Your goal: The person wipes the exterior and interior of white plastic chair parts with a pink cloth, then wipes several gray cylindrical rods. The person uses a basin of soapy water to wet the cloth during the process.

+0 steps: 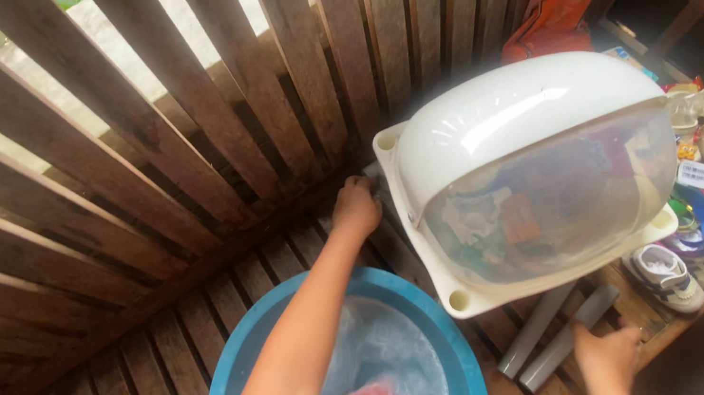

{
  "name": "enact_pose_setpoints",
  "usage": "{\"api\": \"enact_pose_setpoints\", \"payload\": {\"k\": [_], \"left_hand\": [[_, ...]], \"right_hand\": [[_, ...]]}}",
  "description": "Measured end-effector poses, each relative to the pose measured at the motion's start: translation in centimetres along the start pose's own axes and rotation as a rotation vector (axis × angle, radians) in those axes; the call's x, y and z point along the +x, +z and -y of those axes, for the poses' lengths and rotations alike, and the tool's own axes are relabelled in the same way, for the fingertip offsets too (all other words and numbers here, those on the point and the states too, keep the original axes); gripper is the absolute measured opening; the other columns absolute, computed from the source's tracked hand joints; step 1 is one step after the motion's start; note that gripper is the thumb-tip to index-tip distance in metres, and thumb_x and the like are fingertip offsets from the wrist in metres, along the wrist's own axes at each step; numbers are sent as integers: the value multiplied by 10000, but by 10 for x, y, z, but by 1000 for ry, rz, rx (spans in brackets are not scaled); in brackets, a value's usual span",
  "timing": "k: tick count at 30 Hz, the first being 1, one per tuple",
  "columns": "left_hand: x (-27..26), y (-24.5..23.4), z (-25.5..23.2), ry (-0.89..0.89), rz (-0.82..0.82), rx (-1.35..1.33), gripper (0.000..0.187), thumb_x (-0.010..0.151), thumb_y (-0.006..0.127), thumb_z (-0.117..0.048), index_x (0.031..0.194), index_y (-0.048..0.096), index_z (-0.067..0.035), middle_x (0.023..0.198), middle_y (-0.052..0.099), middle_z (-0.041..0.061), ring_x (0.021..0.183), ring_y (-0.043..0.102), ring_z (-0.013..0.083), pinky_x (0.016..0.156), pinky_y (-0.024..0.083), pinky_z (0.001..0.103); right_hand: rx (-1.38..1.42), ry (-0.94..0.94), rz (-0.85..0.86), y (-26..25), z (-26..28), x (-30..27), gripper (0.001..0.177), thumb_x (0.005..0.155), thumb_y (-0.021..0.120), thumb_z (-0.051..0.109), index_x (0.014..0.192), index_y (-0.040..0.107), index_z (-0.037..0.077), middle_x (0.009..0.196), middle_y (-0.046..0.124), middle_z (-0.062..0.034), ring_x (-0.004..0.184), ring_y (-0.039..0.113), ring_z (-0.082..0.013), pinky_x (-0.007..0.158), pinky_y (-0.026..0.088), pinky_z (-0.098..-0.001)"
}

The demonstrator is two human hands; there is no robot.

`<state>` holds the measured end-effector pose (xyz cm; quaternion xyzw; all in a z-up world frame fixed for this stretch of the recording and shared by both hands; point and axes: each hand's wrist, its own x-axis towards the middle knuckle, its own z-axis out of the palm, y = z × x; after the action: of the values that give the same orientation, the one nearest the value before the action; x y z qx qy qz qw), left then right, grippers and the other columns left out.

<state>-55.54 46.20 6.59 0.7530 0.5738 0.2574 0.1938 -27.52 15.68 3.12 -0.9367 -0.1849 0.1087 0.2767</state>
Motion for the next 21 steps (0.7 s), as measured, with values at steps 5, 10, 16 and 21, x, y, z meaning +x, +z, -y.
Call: {"api": "enact_pose_setpoints", "payload": {"k": [5, 10, 16, 21], "left_hand": [[36, 33, 3, -5, 43, 240, 155, 880, 453, -79, 996, 554, -58, 1024, 554, 135, 854, 608, 343, 692, 504, 434], [44, 51, 30, 315, -130, 682, 99, 790, 521, -71, 833, 606, -97, 921, 576, 72, 815, 614, 219, 665, 507, 330], [16, 6, 34, 273, -114, 839, 95, 768, 580, -172, 813, 616, -96, 836, 583, 57, 778, 606, 213, 619, 500, 328], [-5, -98, 3, 92, 40, 420, 285, 701, 705, -227, 875, 607, -24, 894, 619, 173, 850, 618, 336, 741, 509, 402]], "right_hand": [[19, -105, -21, -31, -24, 8, 683, 717, 728, 265, 1285, 466, -10, 1158, 564, -210, 1045, 556, -333, 891, 443, -415], [91, -22, -14, -56, -47, 10, 633, 738, 716, 208, 1276, 466, -12, 1135, 573, -187, 839, 629, -279, 777, 486, -390], [280, 61, 48, -66, -36, -1, 585, 761, 681, 141, 1274, 446, -13, 1134, 555, -176, 772, 619, -243, 621, 522, -361], [362, 13, 107, -64, -11, -6, 555, 761, 676, 137, 1256, 456, 16, 1107, 567, -153, 771, 612, -216, 616, 517, -335]]}}
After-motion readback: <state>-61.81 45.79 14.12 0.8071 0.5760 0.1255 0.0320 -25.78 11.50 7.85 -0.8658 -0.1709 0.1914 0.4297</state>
